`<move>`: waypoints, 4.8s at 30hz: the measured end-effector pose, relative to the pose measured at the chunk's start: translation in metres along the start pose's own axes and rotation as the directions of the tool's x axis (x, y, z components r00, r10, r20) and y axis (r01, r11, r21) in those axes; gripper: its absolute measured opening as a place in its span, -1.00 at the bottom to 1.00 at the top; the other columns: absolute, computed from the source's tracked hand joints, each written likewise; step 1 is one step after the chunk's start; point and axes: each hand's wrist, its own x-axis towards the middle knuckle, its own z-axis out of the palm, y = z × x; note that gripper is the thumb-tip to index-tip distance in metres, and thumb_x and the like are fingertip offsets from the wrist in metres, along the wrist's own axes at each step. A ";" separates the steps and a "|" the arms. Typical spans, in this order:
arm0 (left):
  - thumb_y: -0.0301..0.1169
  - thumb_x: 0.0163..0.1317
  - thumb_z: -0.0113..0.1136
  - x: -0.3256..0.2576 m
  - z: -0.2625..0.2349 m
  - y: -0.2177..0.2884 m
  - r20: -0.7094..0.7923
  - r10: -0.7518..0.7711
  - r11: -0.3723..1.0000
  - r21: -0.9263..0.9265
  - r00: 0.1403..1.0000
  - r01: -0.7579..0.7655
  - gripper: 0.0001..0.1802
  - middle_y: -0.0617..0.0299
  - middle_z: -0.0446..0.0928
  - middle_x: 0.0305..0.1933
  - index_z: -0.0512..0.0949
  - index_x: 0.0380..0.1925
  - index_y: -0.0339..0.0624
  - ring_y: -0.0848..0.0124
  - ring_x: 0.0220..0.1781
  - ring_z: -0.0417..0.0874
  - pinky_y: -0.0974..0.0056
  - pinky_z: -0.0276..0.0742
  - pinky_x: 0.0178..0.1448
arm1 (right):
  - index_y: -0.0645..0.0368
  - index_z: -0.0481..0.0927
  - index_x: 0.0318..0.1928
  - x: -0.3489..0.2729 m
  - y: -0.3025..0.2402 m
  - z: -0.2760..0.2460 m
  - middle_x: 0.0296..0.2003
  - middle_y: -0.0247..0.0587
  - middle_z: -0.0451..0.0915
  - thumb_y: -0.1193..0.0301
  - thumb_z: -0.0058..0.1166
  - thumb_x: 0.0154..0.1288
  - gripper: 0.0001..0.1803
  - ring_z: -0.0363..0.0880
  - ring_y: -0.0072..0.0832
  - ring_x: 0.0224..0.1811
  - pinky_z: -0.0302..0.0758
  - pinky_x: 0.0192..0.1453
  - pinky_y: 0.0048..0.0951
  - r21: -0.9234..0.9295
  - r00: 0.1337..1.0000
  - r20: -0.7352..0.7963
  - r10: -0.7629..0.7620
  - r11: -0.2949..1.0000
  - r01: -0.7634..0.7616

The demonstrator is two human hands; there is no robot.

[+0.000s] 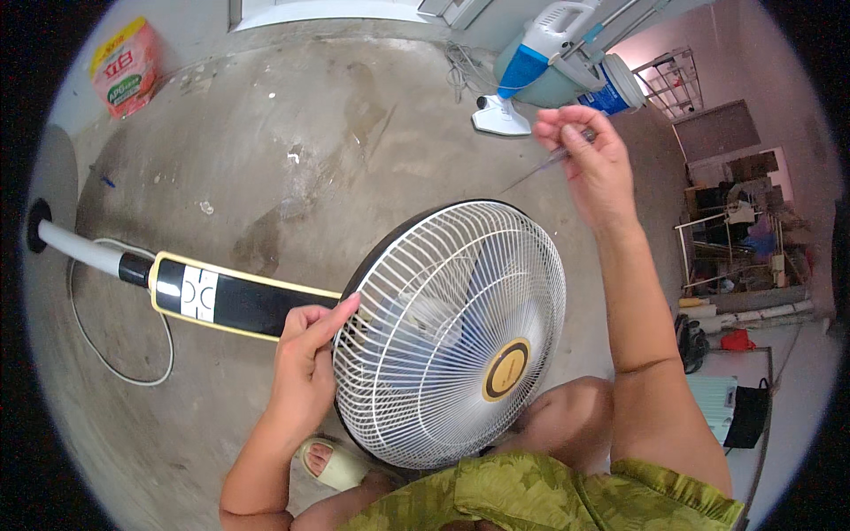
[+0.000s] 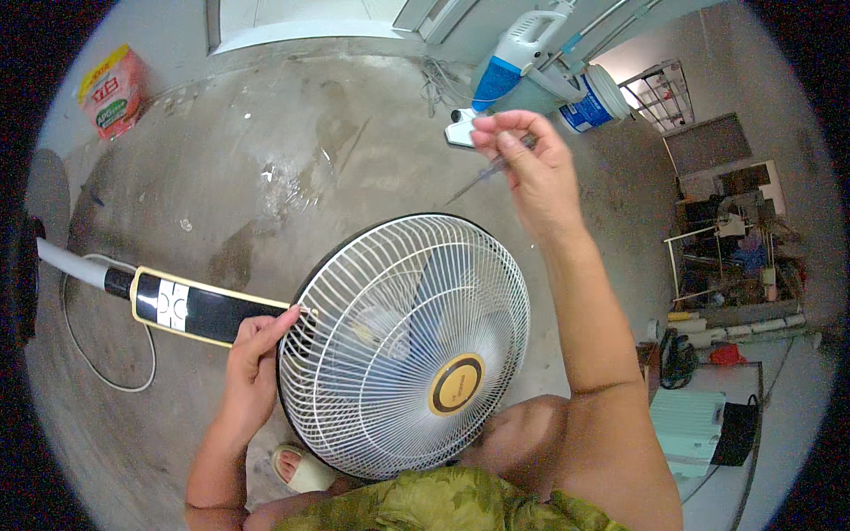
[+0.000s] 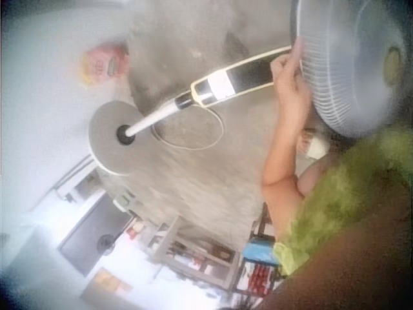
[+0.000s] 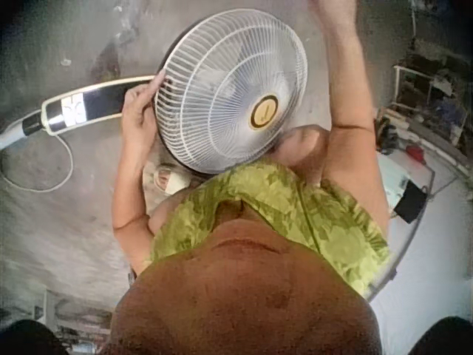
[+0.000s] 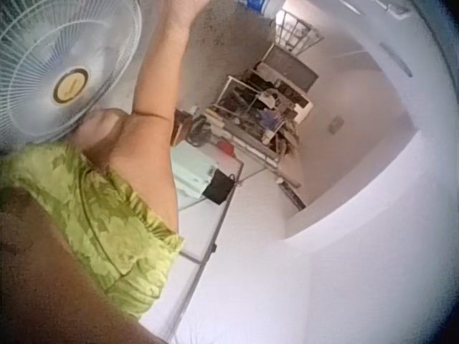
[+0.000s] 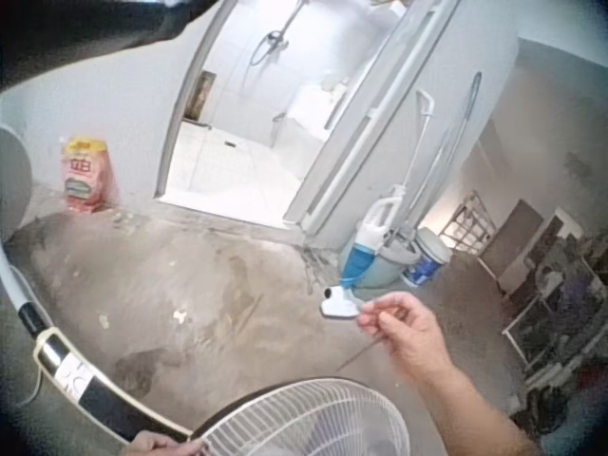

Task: The person sits on the floor and assembles a standing fan. They attach the front wire cage to the fan head, align the tabs, and secure it using a screwdriver to tighten the central nut. The person then attaches the rear wire cage and secures it in place.

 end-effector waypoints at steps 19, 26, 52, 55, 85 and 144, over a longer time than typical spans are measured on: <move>-0.79 0.24 -0.19 -0.002 -0.007 0.004 0.048 -0.096 0.995 0.015 0.994 0.095 -0.46 0.14 0.49 -0.08 0.50 0.16 -0.18 0.41 -0.06 0.47 0.43 0.31 0.08 | 0.19 0.42 -0.03 -0.013 -0.012 -0.012 -0.17 -0.16 0.63 0.39 -0.10 0.46 -0.82 0.66 -0.38 -0.09 0.63 -0.14 -0.48 -0.349 0.998 0.056 0.016 0.937 0.005; -0.79 0.24 -0.19 -0.004 -0.007 0.004 0.048 -0.115 0.993 -0.005 0.992 0.116 -0.47 0.10 0.47 -0.06 0.50 0.16 -0.21 0.38 -0.03 0.46 0.41 0.30 0.12 | 0.23 0.42 -0.11 -0.025 0.006 -0.014 -0.22 -0.13 0.64 0.41 -0.09 0.46 -0.86 0.65 -0.44 -0.14 0.65 -0.16 -0.45 -0.312 0.992 0.055 0.115 0.946 -0.093; -0.75 0.26 -0.18 -0.004 -0.002 0.012 0.032 -0.192 0.981 0.024 0.981 0.191 -0.49 0.15 0.47 -0.02 0.48 0.18 -0.22 0.44 -0.04 0.43 0.44 0.29 0.03 | 0.24 0.58 -0.29 -0.091 0.027 -0.075 -0.25 -0.13 0.68 0.50 0.28 0.09 -0.82 0.69 -0.31 -0.35 0.61 -0.26 -0.39 -0.713 0.920 0.218 -0.325 0.591 0.377; -0.76 0.25 -0.18 -0.006 -0.002 0.009 0.028 -0.188 0.982 0.012 0.982 0.188 -0.48 0.16 0.48 -0.03 0.47 0.19 -0.23 0.45 -0.05 0.43 0.45 0.29 0.03 | 0.25 0.58 -0.25 -0.100 0.031 -0.070 -0.24 -0.13 0.68 0.51 0.28 0.09 -0.79 0.69 -0.29 -0.33 0.62 -0.25 -0.38 -0.757 0.847 0.339 -0.410 0.416 0.505; -0.44 0.06 0.31 0.077 0.018 0.029 0.333 -0.141 0.985 -0.050 0.932 0.167 -0.12 0.01 0.32 0.33 0.13 0.40 -0.24 0.28 0.34 0.33 0.22 0.18 0.42 | 0.20 0.60 -0.20 -0.083 0.062 -0.043 -0.26 -0.07 0.67 0.57 0.20 0.14 -0.82 0.69 -0.26 -0.25 0.62 -0.17 -0.41 -0.734 0.853 0.287 -0.435 0.473 0.488; -0.35 0.37 0.02 0.085 0.005 0.013 0.380 -0.451 0.750 -0.329 0.808 0.574 -0.47 0.13 0.48 0.17 0.25 0.29 -0.34 0.39 0.18 0.49 0.31 0.36 0.28 | 0.20 0.46 -0.27 -0.103 0.081 -0.079 -0.27 -0.13 0.67 0.48 0.32 0.06 -0.72 0.69 -0.31 -0.34 0.62 -0.33 -0.45 -0.734 0.810 0.215 -0.546 0.456 0.503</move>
